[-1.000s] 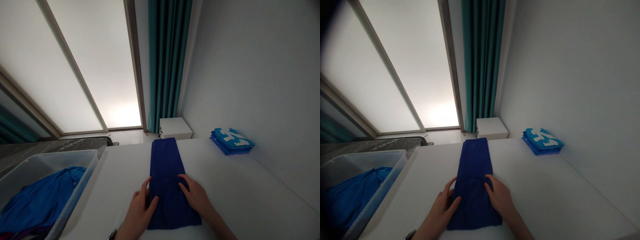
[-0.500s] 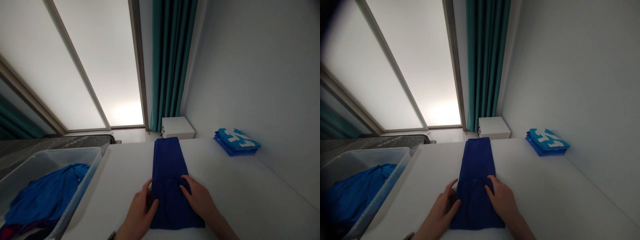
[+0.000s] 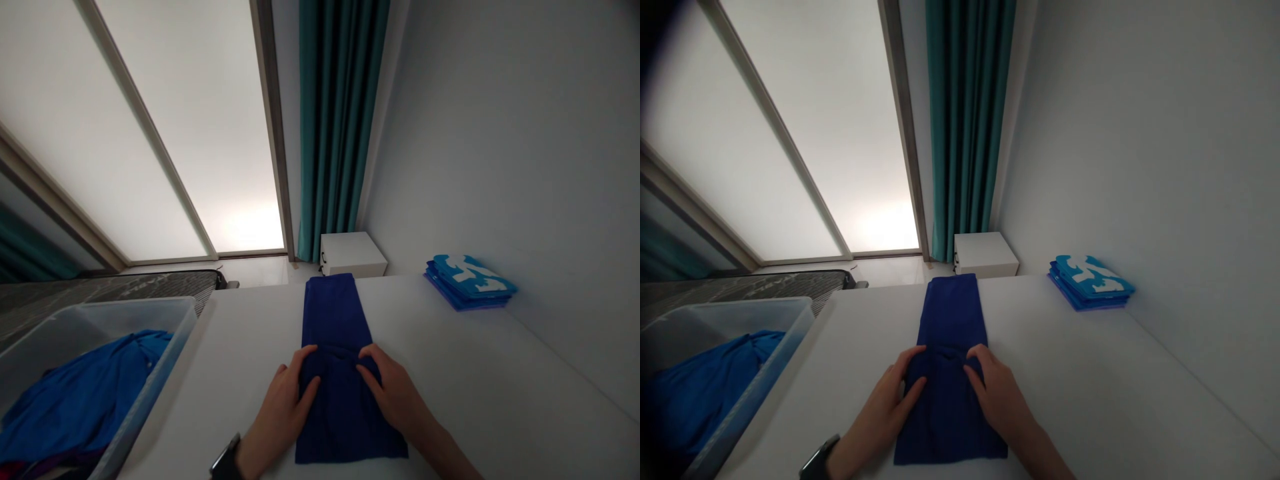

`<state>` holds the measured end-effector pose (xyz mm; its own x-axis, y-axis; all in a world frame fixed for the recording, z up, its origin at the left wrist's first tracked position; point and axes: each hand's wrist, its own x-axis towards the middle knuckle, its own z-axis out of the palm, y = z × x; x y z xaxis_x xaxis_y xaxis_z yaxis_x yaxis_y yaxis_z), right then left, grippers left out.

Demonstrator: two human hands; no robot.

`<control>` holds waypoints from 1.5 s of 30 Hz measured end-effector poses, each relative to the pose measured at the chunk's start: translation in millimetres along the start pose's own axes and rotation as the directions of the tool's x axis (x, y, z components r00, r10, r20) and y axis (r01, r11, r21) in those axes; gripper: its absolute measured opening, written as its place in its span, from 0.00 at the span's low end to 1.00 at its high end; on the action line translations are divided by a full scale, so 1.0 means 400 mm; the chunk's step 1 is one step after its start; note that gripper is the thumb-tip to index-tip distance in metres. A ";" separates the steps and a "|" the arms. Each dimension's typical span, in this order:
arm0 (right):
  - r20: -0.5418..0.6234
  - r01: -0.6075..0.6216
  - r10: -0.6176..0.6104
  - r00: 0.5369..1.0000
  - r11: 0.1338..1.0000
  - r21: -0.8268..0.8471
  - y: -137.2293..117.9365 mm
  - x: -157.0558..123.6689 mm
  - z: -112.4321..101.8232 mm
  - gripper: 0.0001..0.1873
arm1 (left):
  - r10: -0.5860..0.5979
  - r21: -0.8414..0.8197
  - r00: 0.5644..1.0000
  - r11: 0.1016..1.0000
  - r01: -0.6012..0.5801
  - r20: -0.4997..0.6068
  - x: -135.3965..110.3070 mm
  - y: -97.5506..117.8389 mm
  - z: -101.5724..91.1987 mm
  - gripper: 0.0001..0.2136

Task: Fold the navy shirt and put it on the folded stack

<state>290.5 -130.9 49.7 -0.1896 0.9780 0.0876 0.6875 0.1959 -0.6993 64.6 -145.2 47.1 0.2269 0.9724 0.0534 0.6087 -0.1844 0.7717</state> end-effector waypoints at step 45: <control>0.022 0.126 -0.142 0.990 0.791 -0.599 -0.023 0.011 0.042 0.25 | 0.359 0.582 0.912 0.706 -0.404 0.198 0.033 0.002 0.106 0.29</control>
<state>271.5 -129.5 44.5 -0.3003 0.9385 0.1703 0.9396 0.3218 -0.1166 100.2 -138.6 21.6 0.5757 0.7927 0.2004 0.7805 -0.6058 0.1542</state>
